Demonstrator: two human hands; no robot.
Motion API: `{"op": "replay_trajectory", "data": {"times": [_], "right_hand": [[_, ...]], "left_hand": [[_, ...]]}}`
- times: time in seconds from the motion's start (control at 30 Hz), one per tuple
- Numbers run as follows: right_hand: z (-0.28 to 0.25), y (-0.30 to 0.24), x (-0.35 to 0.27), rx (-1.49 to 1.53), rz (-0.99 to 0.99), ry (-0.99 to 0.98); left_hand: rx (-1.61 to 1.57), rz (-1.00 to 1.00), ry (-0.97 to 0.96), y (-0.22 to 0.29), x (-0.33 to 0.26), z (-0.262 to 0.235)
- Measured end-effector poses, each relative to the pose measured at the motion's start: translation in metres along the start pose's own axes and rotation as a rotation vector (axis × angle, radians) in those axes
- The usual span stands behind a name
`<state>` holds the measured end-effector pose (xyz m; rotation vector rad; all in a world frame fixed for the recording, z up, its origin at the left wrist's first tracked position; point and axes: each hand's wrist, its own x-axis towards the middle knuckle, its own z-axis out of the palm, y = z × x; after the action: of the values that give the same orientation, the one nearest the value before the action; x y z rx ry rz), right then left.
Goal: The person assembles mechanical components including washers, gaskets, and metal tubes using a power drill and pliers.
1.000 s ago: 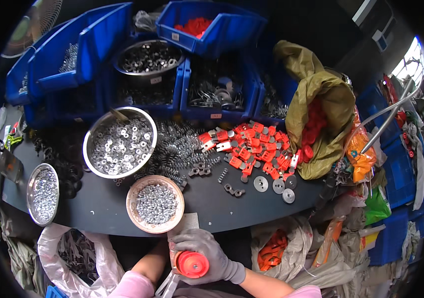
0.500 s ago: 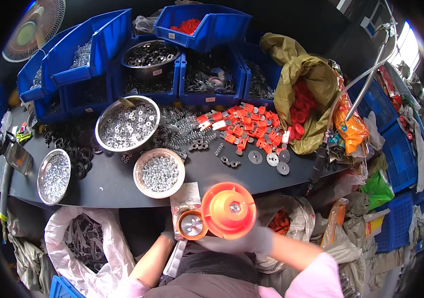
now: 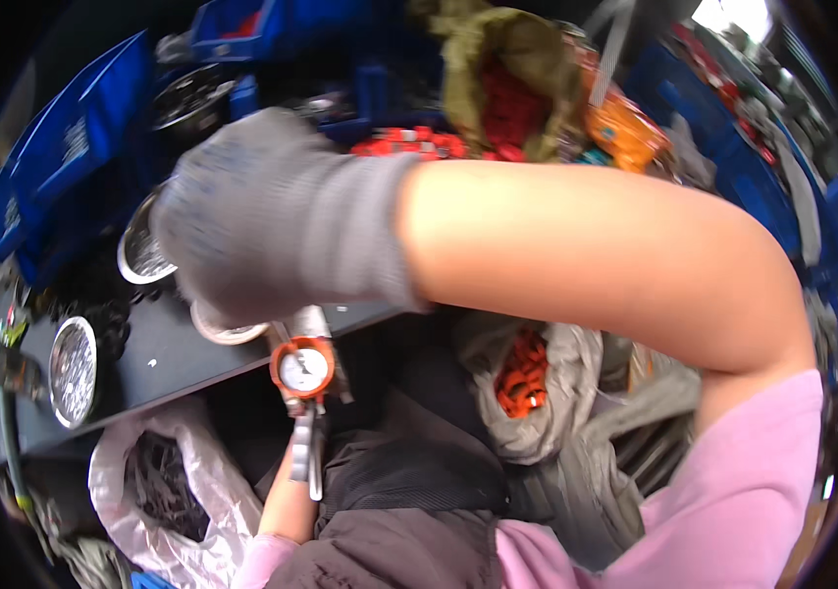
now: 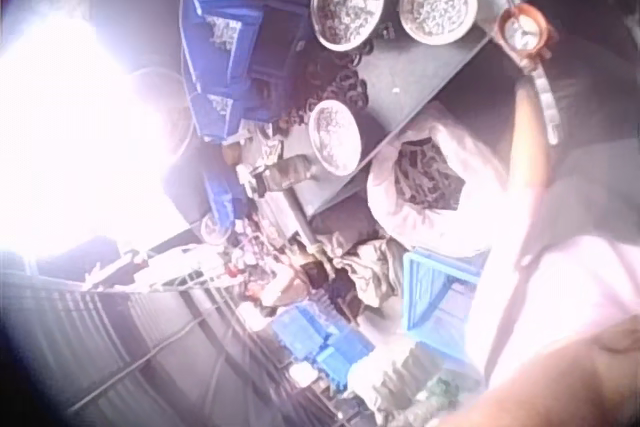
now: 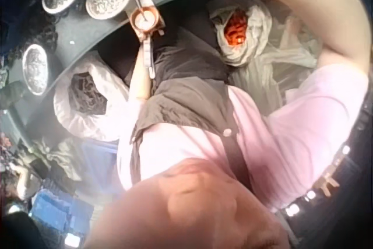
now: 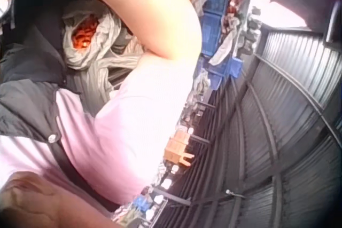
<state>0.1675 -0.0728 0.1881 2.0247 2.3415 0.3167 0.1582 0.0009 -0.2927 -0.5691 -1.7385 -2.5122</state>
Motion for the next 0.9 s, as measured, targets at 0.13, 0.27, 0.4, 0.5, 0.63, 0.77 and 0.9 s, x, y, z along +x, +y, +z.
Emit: {"op": "replay_trajectory", "data": {"times": [0.13, 0.27, 0.4, 0.5, 0.63, 0.77, 0.9], "right_hand": [[-0.039, 0.005, -0.032, 0.483, 0.331, -0.097], [-0.039, 0.047, -0.192, 0.038, 0.161, 0.579], [0.035, 0.021, -0.393, -0.15, 1.04, 0.529], [0.121, -0.058, -0.545, -0.199, 1.843, 0.087], [0.201, -0.142, -0.61, 0.13, 2.326, -0.18], [0.238, -0.145, -0.604, 0.181, 2.542, -0.029], [0.188, -0.091, -0.59, 2.141, 1.264, 2.059]], "left_hand": [[-0.304, -0.876, -1.231, -0.083, 0.051, 0.028], [-0.394, -1.703, -1.519, -0.021, 0.081, -0.013], [-0.317, -1.301, -1.718, -0.018, 0.095, -0.021], [-0.271, -0.995, -1.881, -0.022, 0.107, -0.03], [-0.223, -0.508, -1.994, -0.014, 0.124, -0.033], [-0.173, -0.001, -2.014, 0.011, 0.129, -0.021], [-0.053, 0.495, -1.876, 0.033, 0.177, -0.035]]}}
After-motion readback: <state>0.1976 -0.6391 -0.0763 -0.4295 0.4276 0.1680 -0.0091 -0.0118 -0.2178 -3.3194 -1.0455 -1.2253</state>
